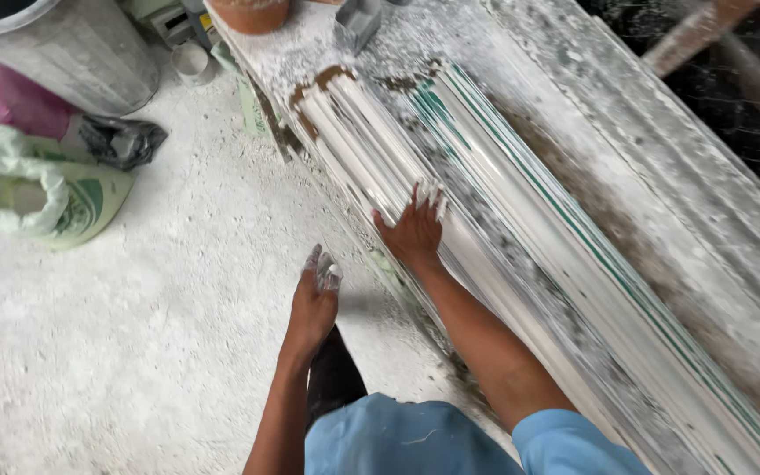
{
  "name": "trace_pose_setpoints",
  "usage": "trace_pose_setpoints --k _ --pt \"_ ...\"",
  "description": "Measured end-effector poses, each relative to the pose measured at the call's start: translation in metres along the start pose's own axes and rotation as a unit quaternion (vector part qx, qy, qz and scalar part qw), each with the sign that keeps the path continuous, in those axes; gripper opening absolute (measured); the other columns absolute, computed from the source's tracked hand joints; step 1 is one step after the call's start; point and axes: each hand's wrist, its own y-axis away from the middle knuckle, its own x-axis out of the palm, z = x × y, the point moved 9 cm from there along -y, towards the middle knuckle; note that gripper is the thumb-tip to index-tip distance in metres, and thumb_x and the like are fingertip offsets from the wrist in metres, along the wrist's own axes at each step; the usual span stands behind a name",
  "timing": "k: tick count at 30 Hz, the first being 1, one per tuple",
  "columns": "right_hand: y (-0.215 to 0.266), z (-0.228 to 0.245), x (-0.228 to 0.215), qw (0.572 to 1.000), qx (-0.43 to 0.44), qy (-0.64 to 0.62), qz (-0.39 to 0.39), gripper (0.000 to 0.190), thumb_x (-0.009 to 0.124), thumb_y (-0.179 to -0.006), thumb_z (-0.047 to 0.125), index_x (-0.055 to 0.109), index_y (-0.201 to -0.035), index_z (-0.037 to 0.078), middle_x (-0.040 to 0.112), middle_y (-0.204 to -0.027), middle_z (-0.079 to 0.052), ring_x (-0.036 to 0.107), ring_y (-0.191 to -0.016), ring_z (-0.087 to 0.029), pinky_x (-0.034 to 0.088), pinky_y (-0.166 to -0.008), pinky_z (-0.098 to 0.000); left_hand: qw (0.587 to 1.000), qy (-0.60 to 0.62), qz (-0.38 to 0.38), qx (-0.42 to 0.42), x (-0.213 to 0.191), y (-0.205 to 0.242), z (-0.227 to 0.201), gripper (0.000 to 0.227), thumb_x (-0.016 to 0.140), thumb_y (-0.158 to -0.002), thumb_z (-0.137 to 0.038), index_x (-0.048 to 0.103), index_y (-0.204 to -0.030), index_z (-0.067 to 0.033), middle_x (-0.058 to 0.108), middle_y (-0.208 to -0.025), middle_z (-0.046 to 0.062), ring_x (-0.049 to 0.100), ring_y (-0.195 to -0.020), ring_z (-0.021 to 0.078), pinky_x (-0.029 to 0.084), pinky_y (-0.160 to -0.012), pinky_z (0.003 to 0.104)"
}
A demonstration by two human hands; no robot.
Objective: The person scoops white plaster from a bucket using a trowel and applies it to long, ribbed metal profiles. They spread the plaster along the length of the profiles and smooth it with their hands to ensure even coverage.
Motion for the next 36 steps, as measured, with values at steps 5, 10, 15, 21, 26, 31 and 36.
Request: trace_pose_setpoints --k 5,10,15,21,26,31,36 --pt "-0.153 0.138 -0.007 0.998 -0.024 0.052 0.002 0.096 0.034 -0.094 0.079 0.037 -0.139 -0.006 0.016 -0.168 -0.024 0.004 -0.156 -0.046 0.023 -0.123 -0.0573 0.998 0.022 0.064 -0.004 -0.062 -0.163 -0.048 0.064 0.047 -0.102 -0.014 0.023 -0.158 0.0012 0.040 -0.158 0.027 0.044 -0.144 0.0345 0.039 -0.116 0.040" --pt "-0.249 0.222 0.003 0.989 -0.097 -0.025 -0.106 0.085 0.037 -0.104 0.061 0.042 -0.147 -0.013 0.033 -0.157 -0.032 0.024 -0.149 -0.046 0.026 -0.124 -0.0546 0.994 -0.073 0.079 0.026 -0.120 -0.279 -0.090 0.062 0.047 -0.108 -0.024 0.025 -0.160 0.0015 0.041 -0.158 0.028 0.043 -0.145 0.0359 0.037 -0.117 0.041" --pt "-0.310 0.165 0.025 0.919 0.040 -0.386 -0.069 0.042 0.036 -0.109 0.031 0.062 -0.122 -0.001 0.072 -0.104 -0.023 0.073 -0.091 -0.030 0.062 -0.077 -0.0425 0.995 -0.049 0.084 0.031 -0.140 -0.348 -0.104 0.065 0.051 -0.104 -0.029 0.028 -0.158 0.0003 0.047 -0.155 0.026 0.051 -0.141 0.0335 0.043 -0.112 0.039" --pt "-0.305 0.053 0.049 0.749 0.261 -0.578 -0.194 0.048 0.047 -0.116 0.040 0.058 -0.092 0.000 0.055 -0.080 -0.012 0.051 -0.070 -0.021 0.044 -0.064 -0.0409 0.986 -0.048 0.134 0.093 -0.096 -0.410 -0.115 0.065 0.053 -0.106 -0.025 0.028 -0.158 0.0036 0.046 -0.155 0.030 0.047 -0.145 0.0345 0.040 -0.116 0.040" --pt "-0.283 0.000 0.056 0.467 0.221 -0.842 -0.156 0.025 0.056 -0.102 0.039 0.060 -0.095 0.015 0.062 -0.088 -0.003 0.058 -0.079 -0.017 0.047 -0.070 -0.0373 0.969 -0.118 0.133 0.171 -0.016 -0.493 -0.122 0.065 0.056 -0.103 -0.027 0.034 -0.152 0.0102 0.049 -0.147 0.037 0.049 -0.140 0.0455 0.040 -0.115 0.044" --pt "-0.169 -0.067 0.001 0.584 0.135 -0.788 -0.140 0.037 0.053 -0.106 0.041 0.062 -0.104 0.005 0.060 -0.090 -0.006 0.059 -0.082 -0.017 0.046 -0.069 -0.0301 0.968 -0.246 0.048 0.005 0.034 -0.566 -0.076 0.065 0.062 -0.095 -0.040 0.050 -0.138 0.0067 0.061 -0.130 0.033 0.055 -0.127 0.0479 0.044 -0.109 0.049" --pt "-0.037 -0.136 -0.012 0.603 0.225 -0.736 -0.208 0.046 0.048 -0.112 0.048 0.061 -0.118 0.004 0.064 -0.097 -0.007 0.056 -0.081 -0.017 0.046 -0.069 -0.0294 0.978 -0.194 -0.066 -0.048 0.030 -0.593 -0.043 0.050 0.062 -0.090 -0.040 0.068 -0.125 -0.0047 0.070 -0.120 0.025 0.067 -0.112 0.0412 0.052 -0.100 0.046"
